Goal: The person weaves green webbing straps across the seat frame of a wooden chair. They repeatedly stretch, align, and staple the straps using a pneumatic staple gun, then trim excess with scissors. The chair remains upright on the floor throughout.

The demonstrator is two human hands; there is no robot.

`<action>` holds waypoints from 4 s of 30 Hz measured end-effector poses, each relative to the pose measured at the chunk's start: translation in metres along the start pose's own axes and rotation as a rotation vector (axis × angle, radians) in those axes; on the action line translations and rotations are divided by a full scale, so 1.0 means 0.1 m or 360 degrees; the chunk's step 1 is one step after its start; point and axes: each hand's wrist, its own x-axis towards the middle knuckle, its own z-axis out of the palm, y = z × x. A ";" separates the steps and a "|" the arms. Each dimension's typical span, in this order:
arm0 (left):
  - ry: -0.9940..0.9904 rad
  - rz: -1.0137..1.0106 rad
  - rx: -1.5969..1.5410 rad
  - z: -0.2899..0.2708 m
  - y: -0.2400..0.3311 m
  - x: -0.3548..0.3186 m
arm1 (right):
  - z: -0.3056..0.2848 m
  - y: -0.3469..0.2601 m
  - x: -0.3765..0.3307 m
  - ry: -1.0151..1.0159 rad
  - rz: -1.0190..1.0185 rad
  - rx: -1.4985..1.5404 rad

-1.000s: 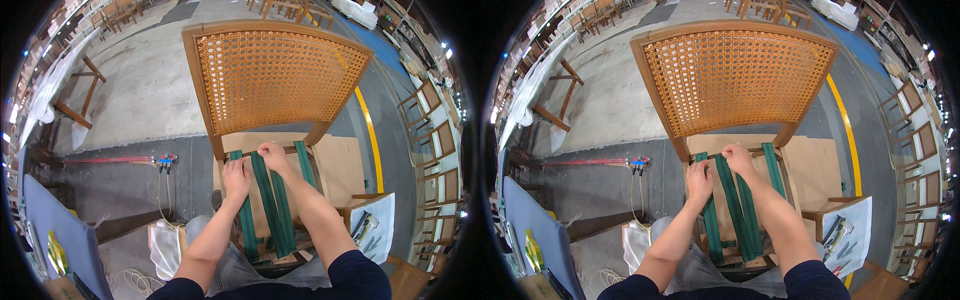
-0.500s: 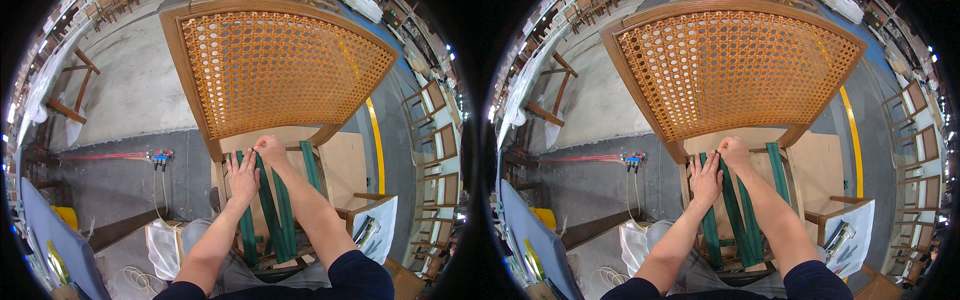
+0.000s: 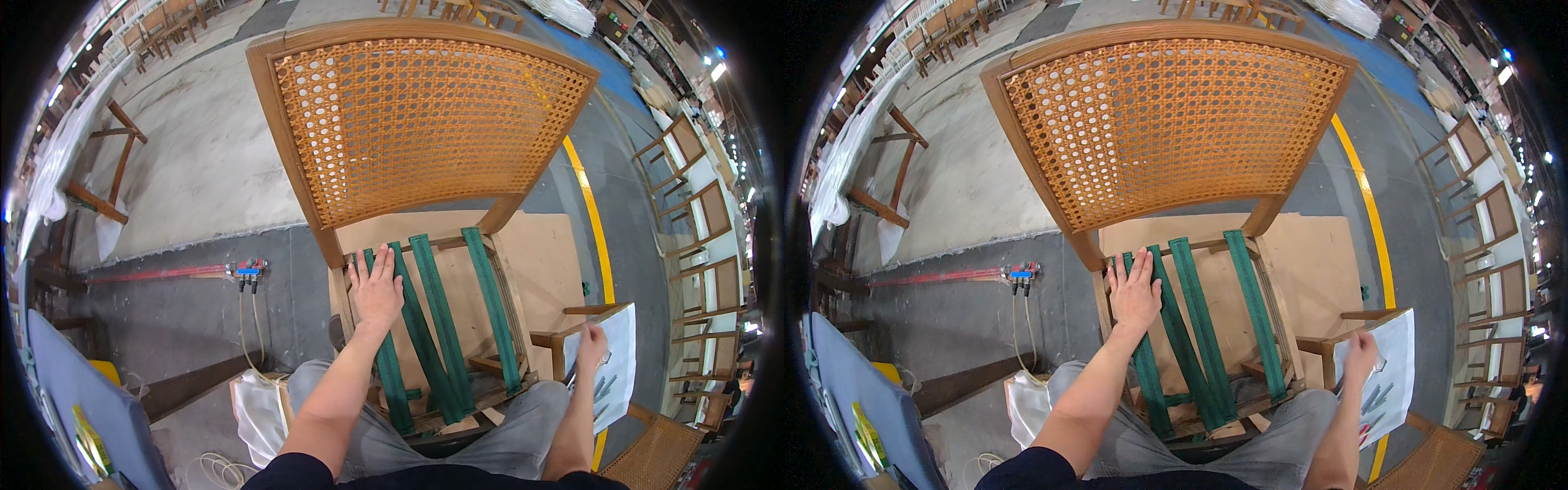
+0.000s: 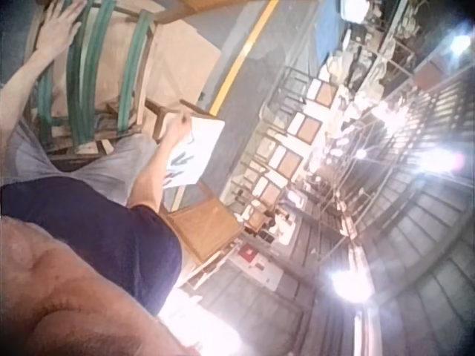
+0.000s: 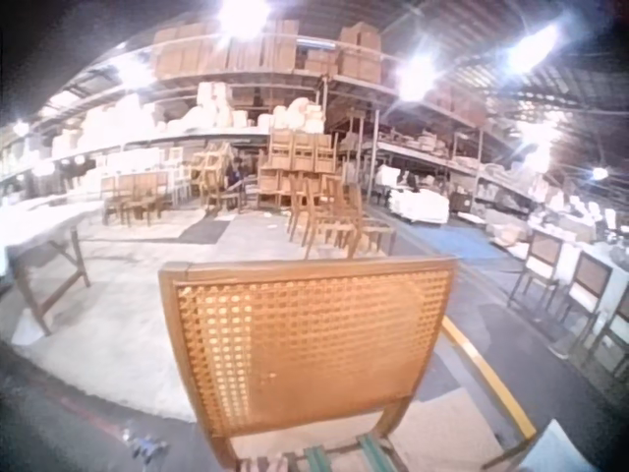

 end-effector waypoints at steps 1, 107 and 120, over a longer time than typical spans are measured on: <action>-0.0021 0.0005 0.0010 -0.01 0.01 0.00 | -0.34 0.26 -0.07 0.0041 0.0218 -0.0430; 0.0087 -0.0284 -0.0464 0.06 -0.09 0.05 | 2.58 -3.19 -1.01 -0.1544 0.0142 0.0531; 0.0005 -0.0320 -0.0380 -0.02 -0.07 0.05 | 2.54 -3.12 -0.87 -0.1520 0.0166 0.0481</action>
